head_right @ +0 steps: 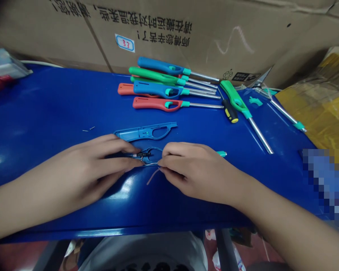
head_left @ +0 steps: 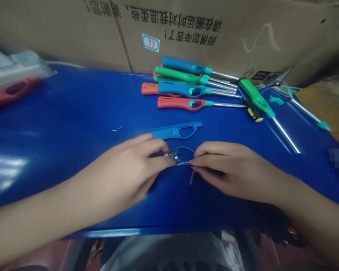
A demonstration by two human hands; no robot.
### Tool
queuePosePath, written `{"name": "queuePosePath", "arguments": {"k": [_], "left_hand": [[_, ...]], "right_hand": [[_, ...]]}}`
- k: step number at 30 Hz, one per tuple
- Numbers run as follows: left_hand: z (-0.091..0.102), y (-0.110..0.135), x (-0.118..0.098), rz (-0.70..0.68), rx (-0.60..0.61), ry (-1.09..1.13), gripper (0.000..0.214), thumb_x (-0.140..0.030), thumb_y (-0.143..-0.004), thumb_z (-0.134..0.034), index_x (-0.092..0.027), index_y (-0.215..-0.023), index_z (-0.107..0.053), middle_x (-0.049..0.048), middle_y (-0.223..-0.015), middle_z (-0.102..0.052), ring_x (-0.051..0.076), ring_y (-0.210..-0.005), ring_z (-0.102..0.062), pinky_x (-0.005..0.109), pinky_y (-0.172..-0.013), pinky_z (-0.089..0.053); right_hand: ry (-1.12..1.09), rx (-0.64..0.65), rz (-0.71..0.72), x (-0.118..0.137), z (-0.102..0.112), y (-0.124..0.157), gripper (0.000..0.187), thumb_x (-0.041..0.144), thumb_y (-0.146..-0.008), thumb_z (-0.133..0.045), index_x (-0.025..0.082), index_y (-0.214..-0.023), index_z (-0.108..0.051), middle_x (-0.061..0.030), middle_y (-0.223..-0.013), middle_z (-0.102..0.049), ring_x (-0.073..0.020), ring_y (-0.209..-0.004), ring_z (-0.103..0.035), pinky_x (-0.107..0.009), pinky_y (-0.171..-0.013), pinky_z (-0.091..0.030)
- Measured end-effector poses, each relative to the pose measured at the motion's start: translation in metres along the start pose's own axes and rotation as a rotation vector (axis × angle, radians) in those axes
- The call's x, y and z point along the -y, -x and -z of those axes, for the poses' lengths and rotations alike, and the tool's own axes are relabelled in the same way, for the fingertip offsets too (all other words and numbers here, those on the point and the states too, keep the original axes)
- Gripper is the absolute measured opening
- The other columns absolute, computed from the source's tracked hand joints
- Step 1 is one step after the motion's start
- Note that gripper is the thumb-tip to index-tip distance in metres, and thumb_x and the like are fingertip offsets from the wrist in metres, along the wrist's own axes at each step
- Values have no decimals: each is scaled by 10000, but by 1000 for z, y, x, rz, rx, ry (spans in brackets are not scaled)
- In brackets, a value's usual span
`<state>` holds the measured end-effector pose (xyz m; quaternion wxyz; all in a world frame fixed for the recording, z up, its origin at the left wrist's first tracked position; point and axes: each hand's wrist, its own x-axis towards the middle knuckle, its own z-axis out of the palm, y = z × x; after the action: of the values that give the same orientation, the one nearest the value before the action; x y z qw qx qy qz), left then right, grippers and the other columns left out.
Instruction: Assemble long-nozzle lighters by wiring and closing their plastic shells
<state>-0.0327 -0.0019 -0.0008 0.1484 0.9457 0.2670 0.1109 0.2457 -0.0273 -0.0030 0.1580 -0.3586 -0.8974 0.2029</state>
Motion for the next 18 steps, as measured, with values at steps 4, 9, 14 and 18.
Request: {"name": "queuePosePath", "arguments": {"k": [4, 9, 14, 18], "left_hand": [[2, 3, 3, -84, -6, -75, 349, -123, -1003, -543, -219, -1282, -729, 88, -1262, -730, 294, -1091, -697, 457, -918, -616], [4, 5, 5, -236, -22, -212, 344, -116, -1024, -502, -109, -1311, -690, 131, -1405, -713, 312, -1174, -706, 443, -953, -629], [3, 3, -3, -260, -20, -378, 374, -75, -1033, -390, -106, -1218, -714, 134, -1326, -760, 281, -970, -752, 371, -690, -627], [0, 2, -14, -227, 11, -489, 477, 2, -1005, -299, -101, -1222, -712, 149, -1329, -755, 295, -966, -756, 383, -657, -604]], "right_hand": [[0, -7, 5, -1, 2, 1, 175, 205, -1042, -597, 207, -1123, -752, -43, -1086, -742, -150, -918, -701, -275, -797, -539], [-2, 9, 8, -3, 4, 2, 168, 244, -1043, -616, 212, -1146, -744, -48, -1113, -741, -150, -940, -711, -280, -832, -556], [17, 16, 6, -3, 3, 3, 185, 264, -1051, -597, 218, -1167, -735, -65, -1129, -745, -168, -948, -709, -299, -822, -559], [32, 27, 7, -5, 4, 2, 171, 263, -1052, -589, 214, -1137, -728, -61, -1124, -736, -169, -943, -703, -300, -805, -547]]}}
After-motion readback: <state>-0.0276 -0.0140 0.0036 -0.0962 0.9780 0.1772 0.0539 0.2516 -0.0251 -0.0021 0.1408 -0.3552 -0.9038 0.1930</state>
